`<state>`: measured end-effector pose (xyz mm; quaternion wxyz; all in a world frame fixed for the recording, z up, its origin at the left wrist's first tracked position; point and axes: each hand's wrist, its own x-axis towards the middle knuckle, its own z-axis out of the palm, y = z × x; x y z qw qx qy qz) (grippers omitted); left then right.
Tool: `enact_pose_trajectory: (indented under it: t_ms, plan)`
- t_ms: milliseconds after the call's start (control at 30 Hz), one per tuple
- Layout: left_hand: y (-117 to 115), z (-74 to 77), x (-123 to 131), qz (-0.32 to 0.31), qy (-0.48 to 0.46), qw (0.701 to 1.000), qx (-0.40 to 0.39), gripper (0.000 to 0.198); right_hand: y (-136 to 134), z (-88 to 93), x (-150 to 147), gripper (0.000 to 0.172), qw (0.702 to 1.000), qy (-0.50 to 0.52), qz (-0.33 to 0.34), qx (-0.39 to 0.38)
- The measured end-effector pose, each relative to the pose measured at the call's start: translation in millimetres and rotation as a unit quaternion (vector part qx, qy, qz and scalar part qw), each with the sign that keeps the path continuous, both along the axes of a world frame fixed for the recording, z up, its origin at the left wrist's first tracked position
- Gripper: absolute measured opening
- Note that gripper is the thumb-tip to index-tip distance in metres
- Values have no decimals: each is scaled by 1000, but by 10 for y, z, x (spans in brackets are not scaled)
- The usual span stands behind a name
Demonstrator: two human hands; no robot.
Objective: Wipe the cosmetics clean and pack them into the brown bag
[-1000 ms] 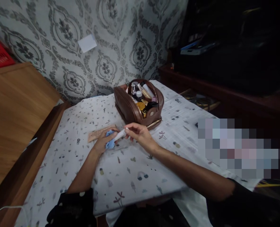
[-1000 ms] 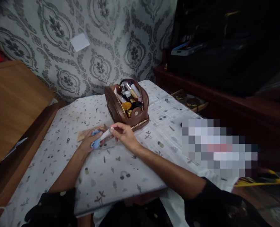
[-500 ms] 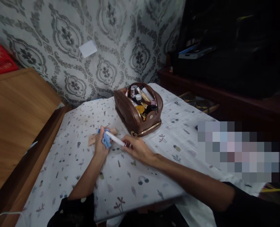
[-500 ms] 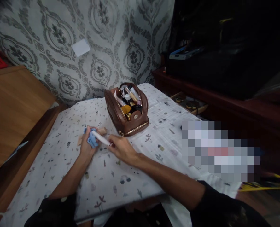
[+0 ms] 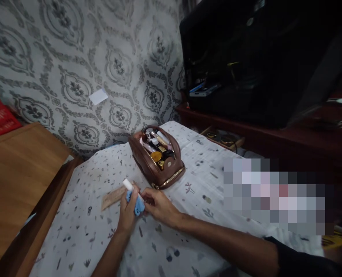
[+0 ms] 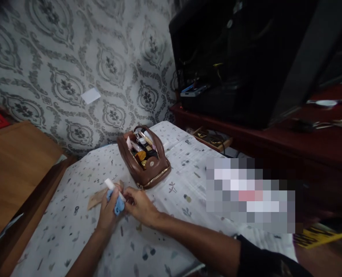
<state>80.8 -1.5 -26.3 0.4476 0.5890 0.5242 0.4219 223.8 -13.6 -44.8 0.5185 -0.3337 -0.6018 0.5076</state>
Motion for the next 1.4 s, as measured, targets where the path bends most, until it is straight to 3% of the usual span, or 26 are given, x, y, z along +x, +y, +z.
enact_pose_trajectory:
  t_ms: [100,233,333,400,500,600,700,800,900,1067,1200,1400]
  plan:
    - [16,147,65,43,20,997,67,44,-33,94,41,2,1000,12,-14,-6]
    - [86,453,165,-6,64,990,123,48,-76,295,157,6,997,67,-30,-27]
    - [248,766,271,-21,91,984,153,49,-105,451,279,17,992,111,-55,-30]
    - [444,1037,379,-25,135,966,217,41,-125,536,374,27,985,155,-63,-42]
    - [869,1484,582,-120,285,884,350,29,-154,623,526,38,974,204,-78,-55]
    - [1330,1816,784,-186,459,796,350,30,-188,665,672,41,966,222,-111,-73]
    - [1660,1924,940,-222,582,723,299,28,-231,678,808,40,959,227,-143,-93]
    - [1853,1888,1016,-213,654,680,255,24,-280,678,941,36,957,220,-161,-105]
    - [2017,1849,1012,-203,654,691,230,19,-319,676,1064,34,959,202,-163,-111]
    - [2279,1850,975,-201,576,778,153,13,-299,699,1186,31,966,155,-185,-93]
    - [2392,1805,979,-187,521,826,108,15,-171,759,1226,25,972,91,-209,-53]
    - [2471,1711,999,-145,475,862,105,14,167,921,1230,16,959,-73,-274,1]
